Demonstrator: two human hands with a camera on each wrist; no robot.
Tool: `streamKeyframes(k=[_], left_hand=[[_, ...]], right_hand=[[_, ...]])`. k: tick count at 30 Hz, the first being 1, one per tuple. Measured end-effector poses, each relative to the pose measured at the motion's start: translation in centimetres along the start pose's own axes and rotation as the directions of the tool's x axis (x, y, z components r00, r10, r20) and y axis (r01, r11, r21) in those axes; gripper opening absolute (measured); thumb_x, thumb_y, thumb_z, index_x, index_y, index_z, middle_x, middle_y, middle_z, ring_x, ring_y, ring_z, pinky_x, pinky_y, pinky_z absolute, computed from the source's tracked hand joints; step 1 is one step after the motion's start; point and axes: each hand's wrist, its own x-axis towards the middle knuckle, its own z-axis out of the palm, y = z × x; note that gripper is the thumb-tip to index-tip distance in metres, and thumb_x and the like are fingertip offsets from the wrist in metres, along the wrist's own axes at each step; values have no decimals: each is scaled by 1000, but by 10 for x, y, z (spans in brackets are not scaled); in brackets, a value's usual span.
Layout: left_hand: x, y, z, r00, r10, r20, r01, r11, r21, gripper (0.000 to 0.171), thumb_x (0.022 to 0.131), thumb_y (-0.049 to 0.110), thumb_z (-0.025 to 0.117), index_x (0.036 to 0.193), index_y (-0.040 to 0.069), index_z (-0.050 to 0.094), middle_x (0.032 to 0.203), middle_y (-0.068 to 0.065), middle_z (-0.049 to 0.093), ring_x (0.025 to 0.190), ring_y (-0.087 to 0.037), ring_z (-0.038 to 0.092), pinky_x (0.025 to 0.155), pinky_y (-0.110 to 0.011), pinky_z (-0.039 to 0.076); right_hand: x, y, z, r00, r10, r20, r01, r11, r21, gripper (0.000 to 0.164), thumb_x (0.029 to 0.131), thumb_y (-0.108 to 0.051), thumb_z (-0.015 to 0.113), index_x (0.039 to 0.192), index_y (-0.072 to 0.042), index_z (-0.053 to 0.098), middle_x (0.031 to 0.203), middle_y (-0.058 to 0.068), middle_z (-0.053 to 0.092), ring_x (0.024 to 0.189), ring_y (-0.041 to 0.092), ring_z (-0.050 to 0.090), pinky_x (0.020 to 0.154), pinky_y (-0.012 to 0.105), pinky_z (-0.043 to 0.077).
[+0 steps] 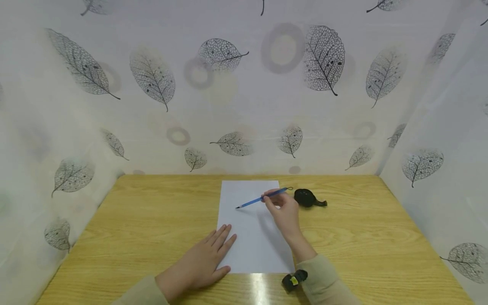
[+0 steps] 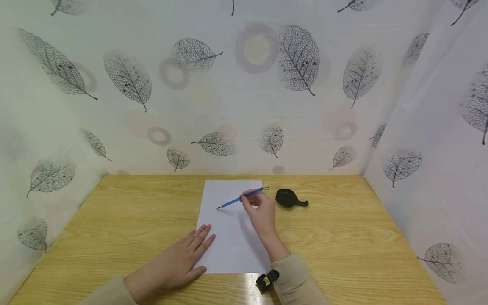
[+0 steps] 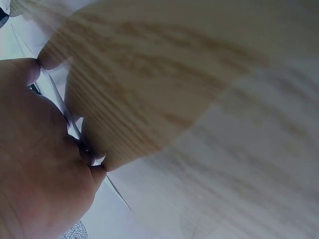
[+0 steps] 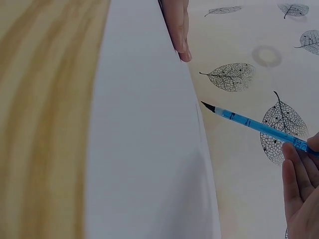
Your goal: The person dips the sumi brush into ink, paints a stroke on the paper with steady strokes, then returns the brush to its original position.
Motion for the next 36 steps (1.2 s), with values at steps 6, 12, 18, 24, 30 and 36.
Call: streamKeyframes(k=[6,12,18,24,30,36], left_hand=[[0,3,-3,1000,-11,15,10,999,33,78,109,59,43,168,11,30,178,-16,18,166,-32,22,133,-49,30],[0,1,-2,1000,2,-1,-2,1000,17,78,109,60,41,168,10,30,178,-18,19,165,-34,23,132,-51,31],[0,-1,3,999,22,-35,-22,1000,7,79,109,62,38,167,10,32,177,-20,22,164,-37,25,131,-53,32],[0,2,-2,1000,-11,16,10,999,40,78,109,60,43,169,12,30,178,-16,18,166,-31,22,133,-49,30],[0,3,-3,1000,-16,21,15,1000,27,78,109,59,44,169,12,30,178,-16,18,166,-31,22,133,-49,30],[0,3,-5,1000,-15,25,14,1000,27,78,109,59,44,169,12,30,178,-16,18,166,-32,21,133,-49,30]], right_hand=[[0,1,3,1000,0,9,0,1000,14,8,94,6,74,101,4,77,93,23,81,81,17,79,73,12,57],[-1,2,5,1000,7,24,-7,1000,6,8,94,6,74,101,3,77,92,21,81,83,30,80,72,13,56],[-2,3,5,999,25,33,-25,1000,1,9,92,7,75,100,3,77,91,22,81,82,27,79,72,13,56],[-3,2,5,998,46,39,-45,998,-40,8,91,6,76,98,0,78,90,19,81,79,21,78,70,12,55],[-2,1,5,998,40,43,-35,993,-111,8,91,4,77,96,-1,78,90,15,82,77,17,77,71,12,55],[-2,0,5,999,21,40,-15,989,-144,6,91,1,77,97,1,77,90,13,81,78,22,77,73,15,57]])
